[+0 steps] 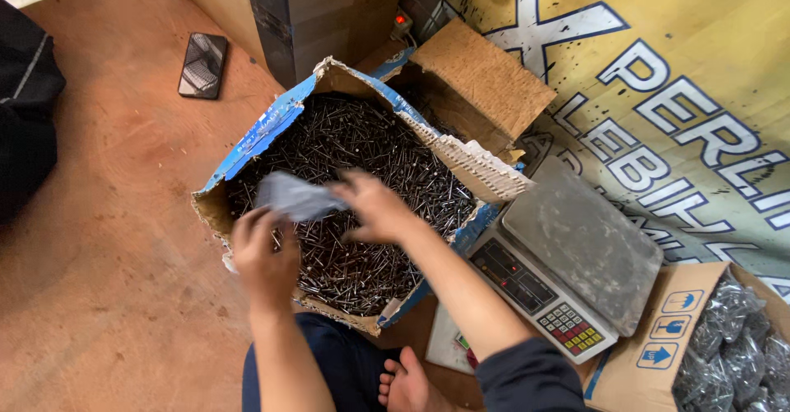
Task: The person scoops nails from a large cardboard box into small plastic bags, weighs them on a digital scale, and seals them with a stapler. The sealed bags are then placed into a separate cardboard box.
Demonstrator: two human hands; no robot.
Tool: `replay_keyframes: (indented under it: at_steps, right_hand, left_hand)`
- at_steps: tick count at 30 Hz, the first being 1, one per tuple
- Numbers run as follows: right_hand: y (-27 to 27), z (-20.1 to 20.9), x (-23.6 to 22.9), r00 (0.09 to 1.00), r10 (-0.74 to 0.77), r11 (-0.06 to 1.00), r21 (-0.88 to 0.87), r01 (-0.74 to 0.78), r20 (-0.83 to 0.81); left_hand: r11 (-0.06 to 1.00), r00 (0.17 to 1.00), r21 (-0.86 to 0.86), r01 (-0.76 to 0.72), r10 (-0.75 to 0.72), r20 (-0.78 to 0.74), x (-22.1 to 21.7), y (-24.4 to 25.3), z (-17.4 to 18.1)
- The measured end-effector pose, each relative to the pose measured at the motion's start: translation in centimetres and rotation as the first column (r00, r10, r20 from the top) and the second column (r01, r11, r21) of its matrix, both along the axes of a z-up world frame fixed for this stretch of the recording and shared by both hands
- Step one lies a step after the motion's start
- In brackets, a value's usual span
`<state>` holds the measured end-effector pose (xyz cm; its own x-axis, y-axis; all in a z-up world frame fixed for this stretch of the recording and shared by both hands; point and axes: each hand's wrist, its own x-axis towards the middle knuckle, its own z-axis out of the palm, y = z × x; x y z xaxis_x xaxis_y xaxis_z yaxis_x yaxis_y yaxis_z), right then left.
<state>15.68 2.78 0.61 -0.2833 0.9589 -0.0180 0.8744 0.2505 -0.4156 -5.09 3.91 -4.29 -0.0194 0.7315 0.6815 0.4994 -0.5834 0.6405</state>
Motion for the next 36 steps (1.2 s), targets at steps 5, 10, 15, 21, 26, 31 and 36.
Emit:
replay_keyframes:
  at_steps: [5,10,15,21,26,31,36]
  right_hand:
    - [2.9,-2.3,-4.5,0.970,0.101,0.995,-0.041,-0.095,0.219]
    - [3.6,-1.9,-6.9,0.963,0.123,0.984,-0.159,-0.086,0.240]
    - [3.9,-7.7,-7.2,0.952,0.029,0.999,-0.034,-0.020,0.305]
    - [4.0,-5.0,-8.3,0.913,0.014,0.997,-0.073,0.017,0.408]
    - [4.4,-6.2,-7.9,0.923,0.009,0.999,-0.049,0.010,0.385]
    - [3.4,-6.8,-7.1,0.952,0.035,0.998,0.038,-0.048,0.304]
    - [4.5,-11.3,-8.9,0.909,-0.092,0.983,0.185,0.016,0.407]
  left_hand:
    - [0.987,0.986,-0.002,-0.158,0.158,0.048,-3.4,0.3,-0.1]
    - [0.994,0.990,-0.031,-0.107,0.109,0.085,-1.9,0.6,0.6]
    - [0.995,0.993,0.040,-0.095,0.092,0.075,-2.0,1.2,-0.4]
    - [0.996,0.990,0.031,-0.082,0.078,0.115,-2.1,1.0,0.3]
    - [0.997,0.991,0.032,-0.077,0.073,0.110,-2.1,0.7,0.4]
    - [0.995,0.984,0.004,-0.095,0.094,0.149,-2.1,0.7,0.2]
    - [0.995,0.986,0.026,-0.097,0.092,0.140,-1.8,0.6,0.7]
